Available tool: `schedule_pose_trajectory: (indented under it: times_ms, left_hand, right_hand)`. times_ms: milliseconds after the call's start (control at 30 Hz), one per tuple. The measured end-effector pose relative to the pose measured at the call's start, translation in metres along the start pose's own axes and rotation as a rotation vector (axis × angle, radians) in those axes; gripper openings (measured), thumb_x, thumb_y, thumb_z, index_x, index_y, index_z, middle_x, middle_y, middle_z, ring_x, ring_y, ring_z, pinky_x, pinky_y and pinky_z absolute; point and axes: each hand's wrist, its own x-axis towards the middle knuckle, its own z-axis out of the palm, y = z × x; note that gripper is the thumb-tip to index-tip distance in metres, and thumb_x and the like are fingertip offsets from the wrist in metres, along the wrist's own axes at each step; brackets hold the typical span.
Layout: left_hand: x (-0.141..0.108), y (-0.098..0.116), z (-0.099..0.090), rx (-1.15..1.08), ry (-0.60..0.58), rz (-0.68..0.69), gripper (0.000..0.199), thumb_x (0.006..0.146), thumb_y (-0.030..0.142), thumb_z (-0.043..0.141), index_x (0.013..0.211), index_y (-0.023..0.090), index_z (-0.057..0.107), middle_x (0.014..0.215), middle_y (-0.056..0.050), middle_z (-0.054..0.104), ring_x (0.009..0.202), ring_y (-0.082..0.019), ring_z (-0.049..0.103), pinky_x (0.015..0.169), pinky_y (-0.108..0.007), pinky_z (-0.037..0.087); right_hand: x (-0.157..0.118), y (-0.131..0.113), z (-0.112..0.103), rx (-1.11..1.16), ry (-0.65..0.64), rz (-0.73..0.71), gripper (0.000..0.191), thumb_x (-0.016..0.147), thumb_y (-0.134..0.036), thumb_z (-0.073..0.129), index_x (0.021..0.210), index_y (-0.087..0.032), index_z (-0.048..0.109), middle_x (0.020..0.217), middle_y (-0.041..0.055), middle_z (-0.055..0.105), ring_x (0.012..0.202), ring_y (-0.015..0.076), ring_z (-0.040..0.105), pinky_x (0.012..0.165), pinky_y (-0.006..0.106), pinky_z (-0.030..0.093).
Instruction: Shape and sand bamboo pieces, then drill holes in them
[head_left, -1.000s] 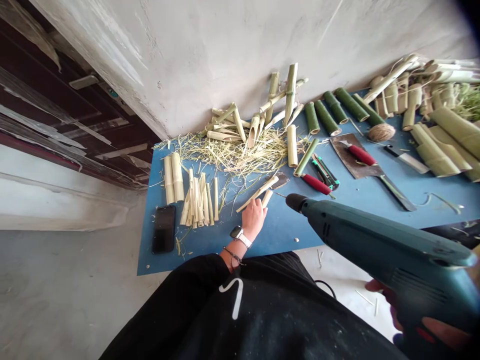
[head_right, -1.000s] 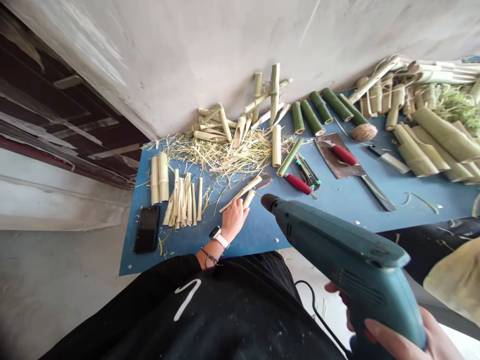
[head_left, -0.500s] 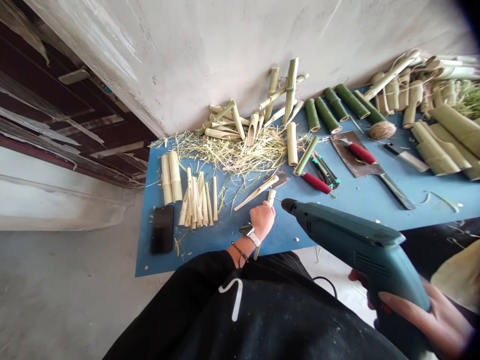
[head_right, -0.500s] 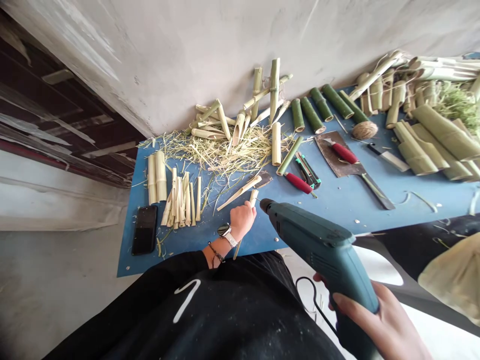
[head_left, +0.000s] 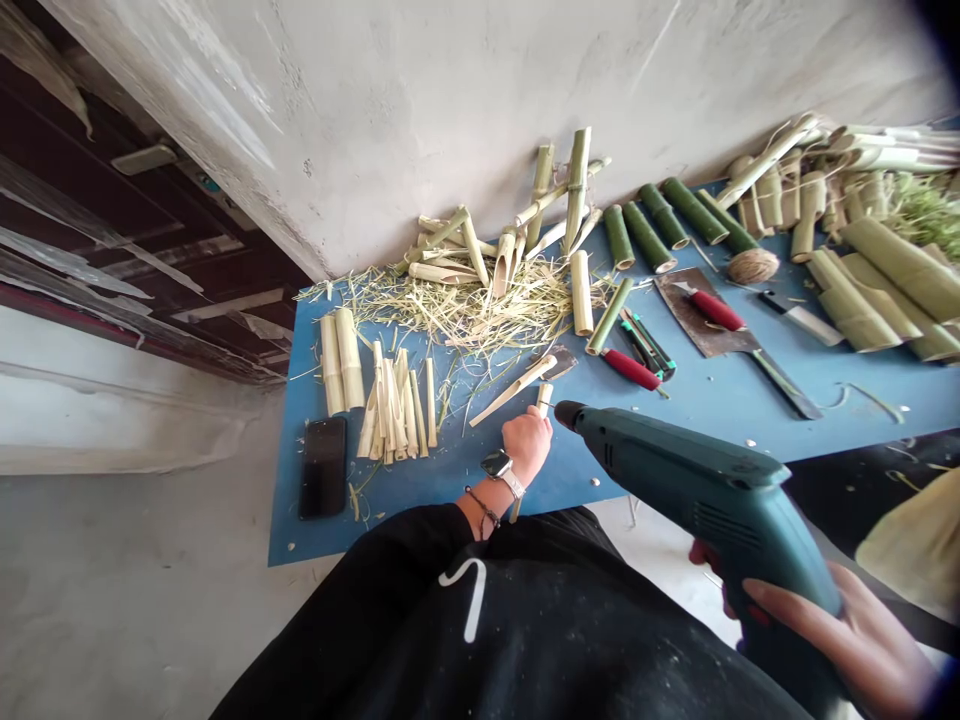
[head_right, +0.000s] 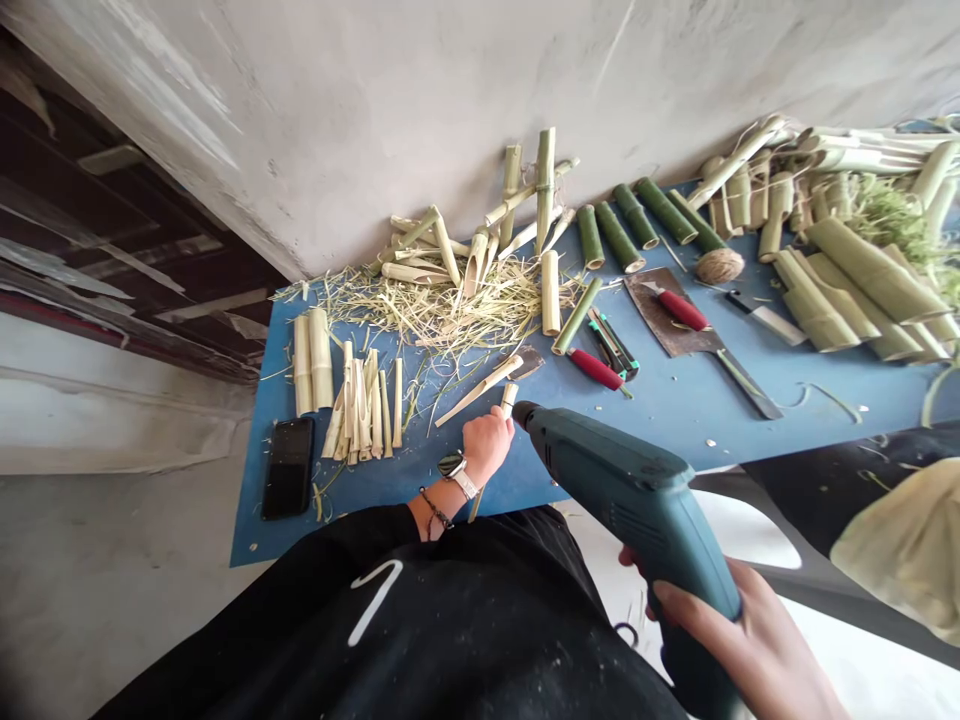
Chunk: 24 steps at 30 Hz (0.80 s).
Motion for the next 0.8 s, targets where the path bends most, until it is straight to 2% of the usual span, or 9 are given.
schedule_pose_trajectory:
  times_ms: [167, 300, 467, 667, 800]
  left_hand:
    - [0.0, -0.001, 0.002, -0.016, 0.01, 0.006, 0.026, 0.087, 0.03, 0.035, 0.088, 0.009, 0.051, 0.069, -0.014, 0.063, 0.067, -0.024, 0.065, 0.057, -0.028, 0.046]
    - [0.001, -0.002, 0.003, -0.022, 0.009, 0.006, 0.027, 0.087, 0.031, 0.035, 0.087, 0.009, 0.051, 0.069, -0.014, 0.063, 0.066, -0.024, 0.065, 0.057, -0.028, 0.046]
    - [0.001, -0.002, 0.004, -0.027, 0.012, 0.01, 0.026, 0.087, 0.03, 0.035, 0.087, 0.009, 0.051, 0.069, -0.014, 0.063, 0.066, -0.024, 0.065, 0.057, -0.028, 0.046]
    - [0.0, -0.001, 0.001, -0.025, 0.001, 0.008, 0.027, 0.087, 0.029, 0.034, 0.088, 0.008, 0.051, 0.069, -0.014, 0.064, 0.066, -0.024, 0.064, 0.057, -0.029, 0.046]
    - [0.0, 0.0, -0.001, -0.025, -0.009, 0.006, 0.027, 0.087, 0.03, 0.035, 0.089, 0.008, 0.052, 0.069, -0.014, 0.063, 0.068, -0.023, 0.065, 0.059, -0.027, 0.046]
  right_hand:
    - [0.002, 0.01, 0.0, -0.059, -0.003, -0.038, 0.048, 0.064, -0.063, 0.054, 0.092, -0.025, 0.066, 0.078, 0.0041, 0.065, 0.059, 0.0244, 0.058, 0.054, 0.034, 0.051]
    - [0.002, 0.016, -0.001, -0.094, 0.025, -0.047, 0.049, 0.064, -0.063, 0.055, 0.094, -0.025, 0.066, 0.086, 0.0041, 0.066, 0.064, 0.0251, 0.059, 0.056, 0.033, 0.052]
    - [-0.002, 0.005, 0.002, -0.095, 0.047, -0.016, 0.047, 0.067, -0.063, 0.052, 0.091, -0.026, 0.065, 0.083, 0.0027, 0.065, 0.065, 0.0252, 0.059, 0.053, 0.033, 0.048]
    - [-0.006, -0.011, 0.004, -0.05, 0.033, 0.057, 0.05, 0.066, -0.065, 0.051, 0.089, -0.024, 0.064, 0.063, 0.0011, 0.06, 0.058, 0.0232, 0.056, 0.054, 0.033, 0.046]
    - [-0.007, -0.016, 0.004, -0.04, 0.041, 0.078, 0.047, 0.065, -0.064, 0.052, 0.087, -0.024, 0.064, 0.064, 0.0007, 0.061, 0.06, 0.0228, 0.057, 0.058, 0.032, 0.046]
